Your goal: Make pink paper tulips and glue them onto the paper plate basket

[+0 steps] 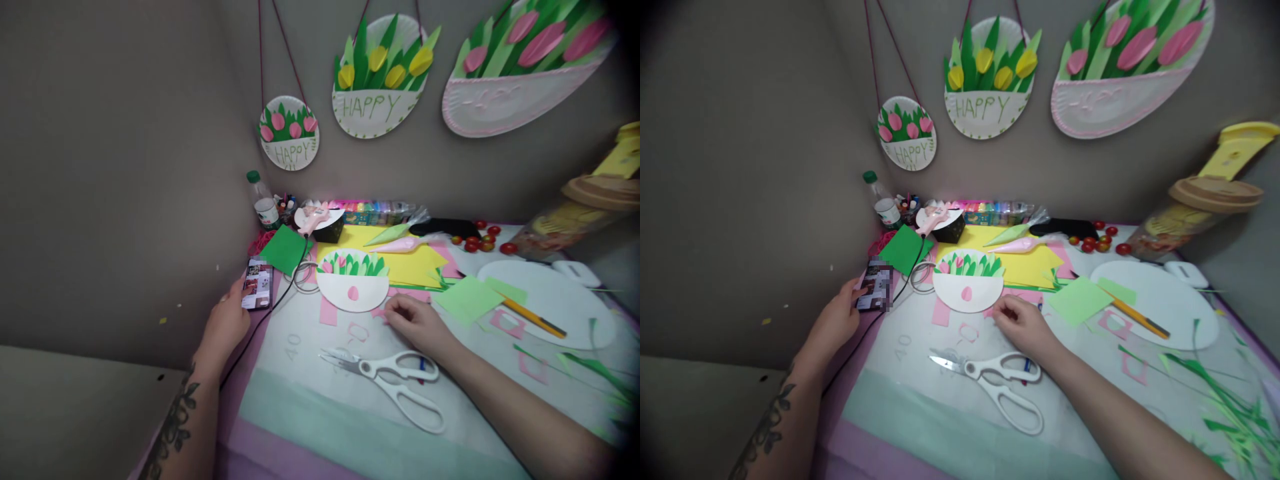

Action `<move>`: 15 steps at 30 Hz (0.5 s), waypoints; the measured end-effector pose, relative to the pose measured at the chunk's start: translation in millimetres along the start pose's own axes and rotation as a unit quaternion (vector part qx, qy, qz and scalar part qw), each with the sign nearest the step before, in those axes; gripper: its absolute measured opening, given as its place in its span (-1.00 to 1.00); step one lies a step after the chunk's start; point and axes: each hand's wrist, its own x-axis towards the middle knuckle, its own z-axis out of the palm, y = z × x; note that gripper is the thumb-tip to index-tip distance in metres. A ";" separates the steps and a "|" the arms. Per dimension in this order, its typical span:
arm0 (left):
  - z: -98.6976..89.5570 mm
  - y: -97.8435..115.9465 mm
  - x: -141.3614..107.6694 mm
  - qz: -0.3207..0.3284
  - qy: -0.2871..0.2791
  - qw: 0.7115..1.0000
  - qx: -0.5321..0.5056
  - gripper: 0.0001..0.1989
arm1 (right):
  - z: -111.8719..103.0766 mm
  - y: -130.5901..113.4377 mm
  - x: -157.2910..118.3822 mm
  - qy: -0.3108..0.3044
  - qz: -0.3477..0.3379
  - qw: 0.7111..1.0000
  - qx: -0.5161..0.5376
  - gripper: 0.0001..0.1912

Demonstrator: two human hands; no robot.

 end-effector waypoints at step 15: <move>8.0 4.0 13.5 0.036 0.023 0.999 -0.027 -0.31 | -1.2 -1.1 0.7 0.002 -0.006 1.000 -0.003 -0.83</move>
